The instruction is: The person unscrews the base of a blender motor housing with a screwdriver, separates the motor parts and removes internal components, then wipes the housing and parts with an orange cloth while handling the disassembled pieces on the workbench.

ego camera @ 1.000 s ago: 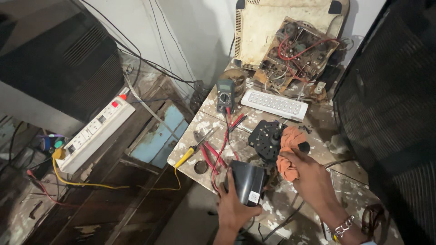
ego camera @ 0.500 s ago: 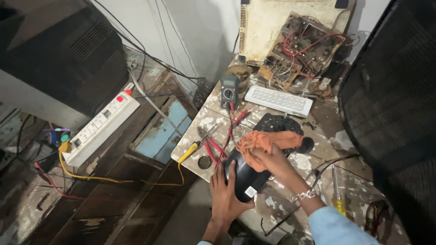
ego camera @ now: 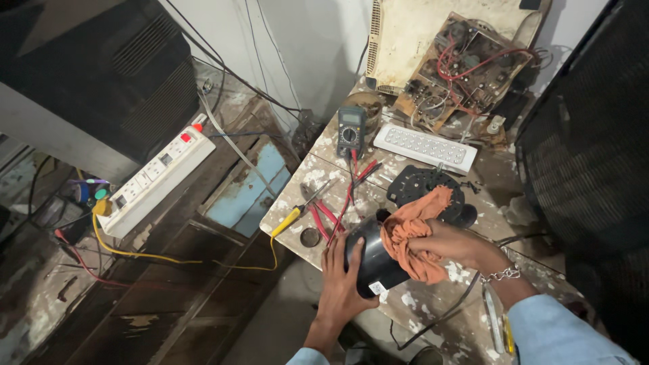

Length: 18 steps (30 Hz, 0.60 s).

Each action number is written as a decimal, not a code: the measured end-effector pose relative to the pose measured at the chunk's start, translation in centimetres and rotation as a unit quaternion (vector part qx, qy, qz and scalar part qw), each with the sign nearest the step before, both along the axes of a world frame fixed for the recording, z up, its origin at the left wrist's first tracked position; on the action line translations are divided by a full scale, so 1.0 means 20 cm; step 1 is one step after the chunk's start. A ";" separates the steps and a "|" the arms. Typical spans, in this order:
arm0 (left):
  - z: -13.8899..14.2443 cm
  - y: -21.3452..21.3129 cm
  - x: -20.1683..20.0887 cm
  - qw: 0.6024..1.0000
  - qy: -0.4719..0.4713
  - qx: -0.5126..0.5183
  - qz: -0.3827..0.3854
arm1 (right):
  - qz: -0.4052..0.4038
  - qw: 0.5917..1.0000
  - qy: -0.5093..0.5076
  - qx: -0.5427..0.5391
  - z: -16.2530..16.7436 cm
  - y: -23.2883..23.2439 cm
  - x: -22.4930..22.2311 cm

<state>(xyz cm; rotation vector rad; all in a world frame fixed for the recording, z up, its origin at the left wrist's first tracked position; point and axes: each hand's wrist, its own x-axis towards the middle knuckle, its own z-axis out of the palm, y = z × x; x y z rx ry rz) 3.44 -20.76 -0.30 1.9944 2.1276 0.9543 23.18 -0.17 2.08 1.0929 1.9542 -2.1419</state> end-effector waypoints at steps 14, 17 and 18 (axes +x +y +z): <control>-0.06 -0.03 -0.10 0.995 -0.084 0.006 -0.049 | -0.025 0.998 0.051 -0.032 -0.24 -0.10 -0.29; -0.05 0.00 -0.12 0.992 -0.094 -0.049 -0.063 | 0.118 0.993 -0.026 -0.007 -0.24 -0.05 -0.28; -0.04 0.01 -0.11 0.993 -0.087 -0.041 -0.066 | 0.180 0.978 -0.095 0.036 -0.24 -0.03 -0.28</control>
